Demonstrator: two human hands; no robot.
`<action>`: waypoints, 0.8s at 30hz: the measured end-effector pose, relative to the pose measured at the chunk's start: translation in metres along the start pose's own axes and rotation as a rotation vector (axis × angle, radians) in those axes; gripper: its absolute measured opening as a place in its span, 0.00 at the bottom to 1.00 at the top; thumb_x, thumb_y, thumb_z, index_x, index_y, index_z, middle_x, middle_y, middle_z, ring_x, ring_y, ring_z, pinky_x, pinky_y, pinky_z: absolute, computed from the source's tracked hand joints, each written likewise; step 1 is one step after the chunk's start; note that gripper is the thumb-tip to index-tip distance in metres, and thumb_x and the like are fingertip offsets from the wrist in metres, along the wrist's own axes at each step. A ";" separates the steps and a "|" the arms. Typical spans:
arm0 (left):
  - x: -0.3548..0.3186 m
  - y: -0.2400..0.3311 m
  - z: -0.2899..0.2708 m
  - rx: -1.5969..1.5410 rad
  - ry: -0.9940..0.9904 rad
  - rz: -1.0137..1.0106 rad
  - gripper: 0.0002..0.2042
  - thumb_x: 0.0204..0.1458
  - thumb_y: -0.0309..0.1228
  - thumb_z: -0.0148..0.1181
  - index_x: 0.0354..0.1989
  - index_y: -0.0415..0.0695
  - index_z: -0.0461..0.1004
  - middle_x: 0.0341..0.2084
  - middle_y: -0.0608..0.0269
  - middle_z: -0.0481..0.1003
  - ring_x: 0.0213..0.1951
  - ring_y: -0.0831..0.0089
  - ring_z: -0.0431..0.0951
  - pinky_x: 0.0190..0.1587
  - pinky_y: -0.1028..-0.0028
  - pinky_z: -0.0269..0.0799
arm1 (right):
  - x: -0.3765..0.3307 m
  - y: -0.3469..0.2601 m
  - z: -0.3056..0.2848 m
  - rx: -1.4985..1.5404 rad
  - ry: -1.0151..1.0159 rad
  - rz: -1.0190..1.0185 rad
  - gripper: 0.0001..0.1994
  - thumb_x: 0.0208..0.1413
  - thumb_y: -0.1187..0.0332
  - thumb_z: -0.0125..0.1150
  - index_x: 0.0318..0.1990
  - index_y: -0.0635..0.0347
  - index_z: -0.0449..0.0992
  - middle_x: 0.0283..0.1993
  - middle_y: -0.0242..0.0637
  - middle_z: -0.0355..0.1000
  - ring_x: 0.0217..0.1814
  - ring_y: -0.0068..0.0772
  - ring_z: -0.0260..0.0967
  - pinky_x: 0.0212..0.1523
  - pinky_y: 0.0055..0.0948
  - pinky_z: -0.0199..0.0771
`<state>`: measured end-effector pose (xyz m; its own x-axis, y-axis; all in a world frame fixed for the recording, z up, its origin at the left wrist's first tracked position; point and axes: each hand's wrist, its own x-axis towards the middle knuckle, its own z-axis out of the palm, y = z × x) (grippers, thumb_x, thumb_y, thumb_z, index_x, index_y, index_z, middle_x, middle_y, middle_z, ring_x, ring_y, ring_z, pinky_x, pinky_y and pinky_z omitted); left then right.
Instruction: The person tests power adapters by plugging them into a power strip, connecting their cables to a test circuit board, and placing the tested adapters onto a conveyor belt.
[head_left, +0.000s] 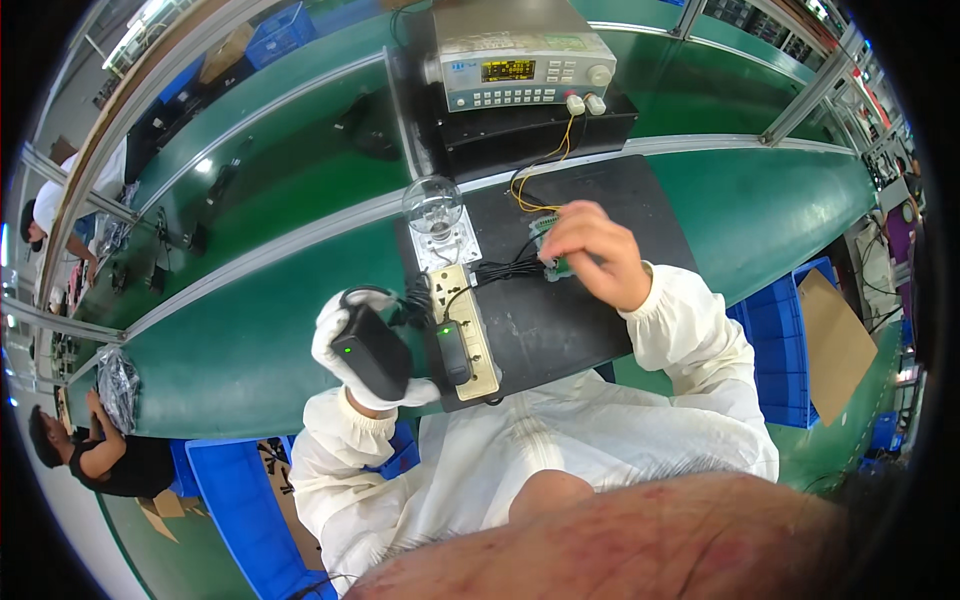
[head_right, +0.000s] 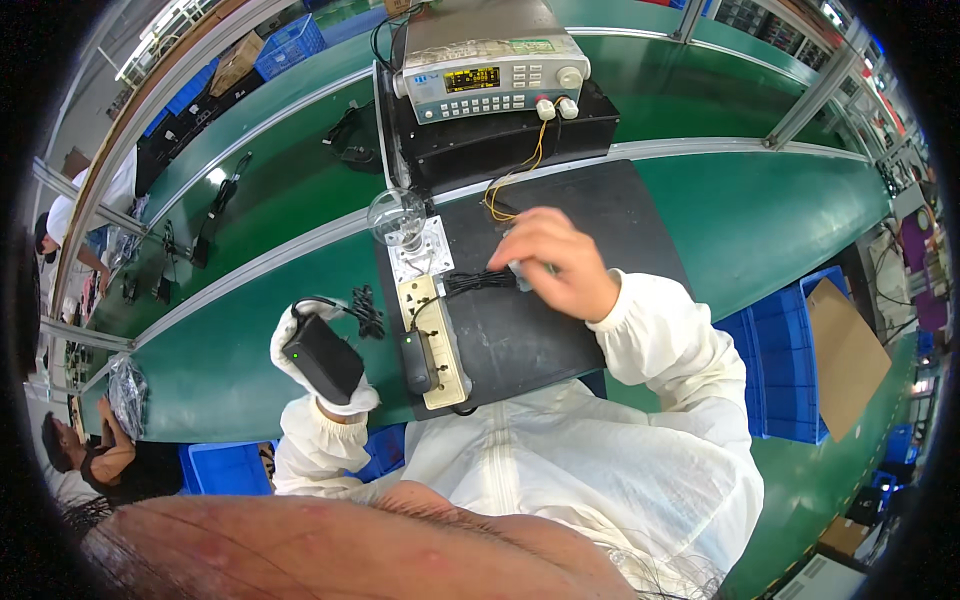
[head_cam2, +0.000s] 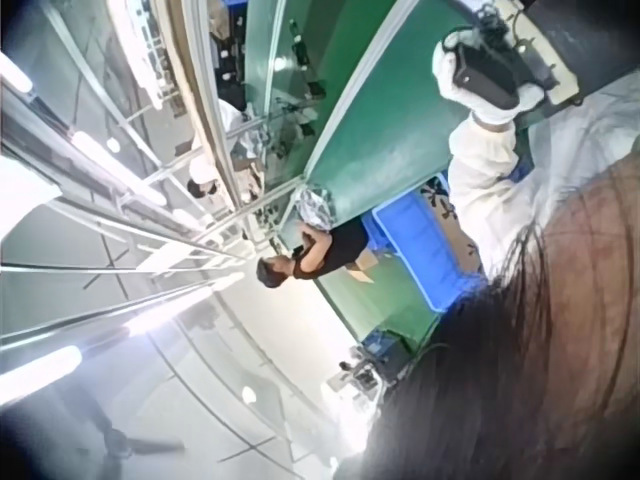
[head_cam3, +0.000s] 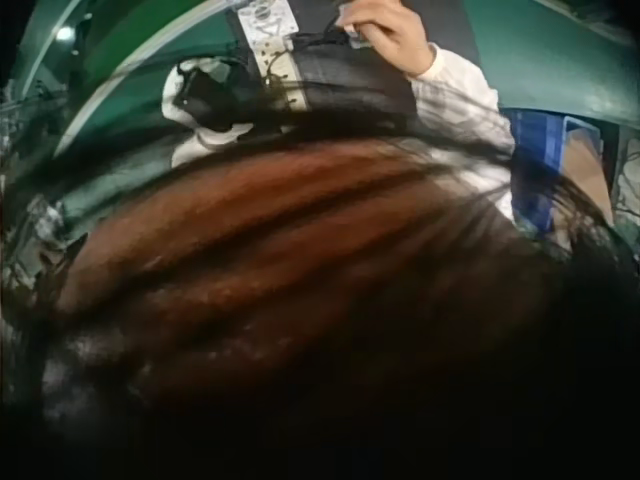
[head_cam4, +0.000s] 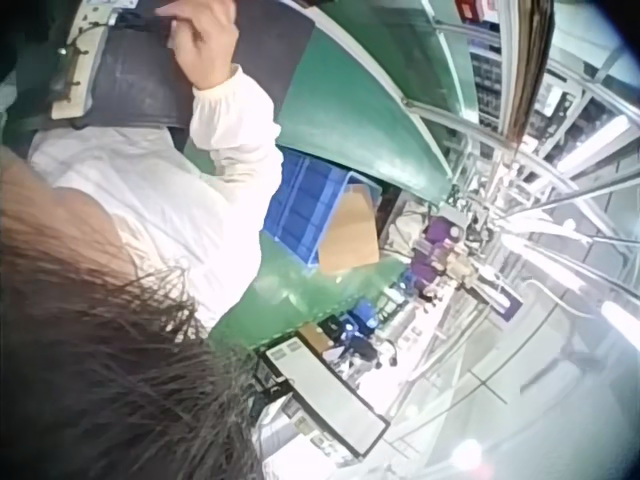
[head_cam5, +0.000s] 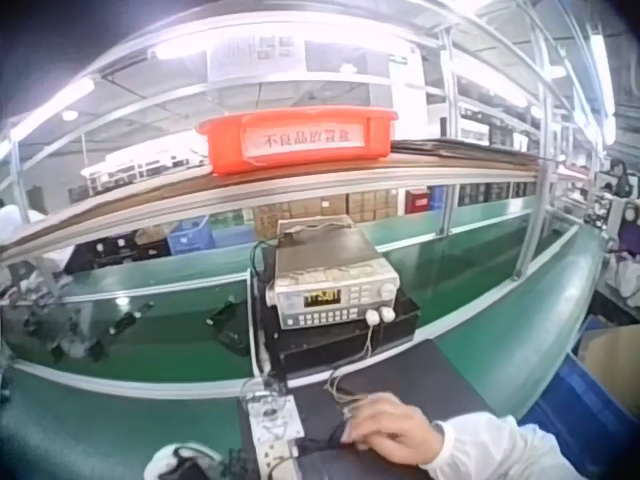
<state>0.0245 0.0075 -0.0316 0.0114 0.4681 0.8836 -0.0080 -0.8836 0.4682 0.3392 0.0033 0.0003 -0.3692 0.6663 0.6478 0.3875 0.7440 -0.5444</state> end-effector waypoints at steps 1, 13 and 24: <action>0.009 0.002 0.010 -0.048 -0.040 0.066 0.53 0.33 0.59 0.76 0.64 0.46 0.52 0.53 0.48 0.68 0.48 0.58 0.75 0.48 0.63 0.72 | 0.006 -0.014 0.003 0.164 -0.088 0.010 0.13 0.52 0.82 0.57 0.43 0.57 0.80 0.41 0.35 0.78 0.48 0.37 0.74 0.60 0.36 0.66; 0.076 0.025 0.061 0.432 -0.810 0.247 0.36 0.41 0.49 0.68 0.61 0.53 0.65 0.58 0.51 0.68 0.59 0.48 0.68 0.60 0.39 0.52 | -0.028 -0.041 0.035 1.501 -0.147 0.577 0.32 0.66 0.64 0.54 0.72 0.51 0.45 0.71 0.38 0.54 0.72 0.41 0.55 0.64 0.47 0.65; 0.057 -0.036 -0.028 0.430 -0.345 -0.454 0.24 0.59 0.37 0.59 0.60 0.38 0.66 0.54 0.47 0.72 0.54 0.56 0.74 0.57 0.64 0.70 | -0.028 0.027 -0.087 1.264 0.732 0.479 0.26 0.65 0.55 0.56 0.64 0.58 0.61 0.60 0.44 0.65 0.62 0.44 0.65 0.56 0.37 0.72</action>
<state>-0.0021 0.0669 0.0023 0.2366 0.8233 0.5160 0.4669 -0.5620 0.6827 0.4336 -0.0001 0.0137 0.2061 0.9597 0.1912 -0.7421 0.2807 -0.6087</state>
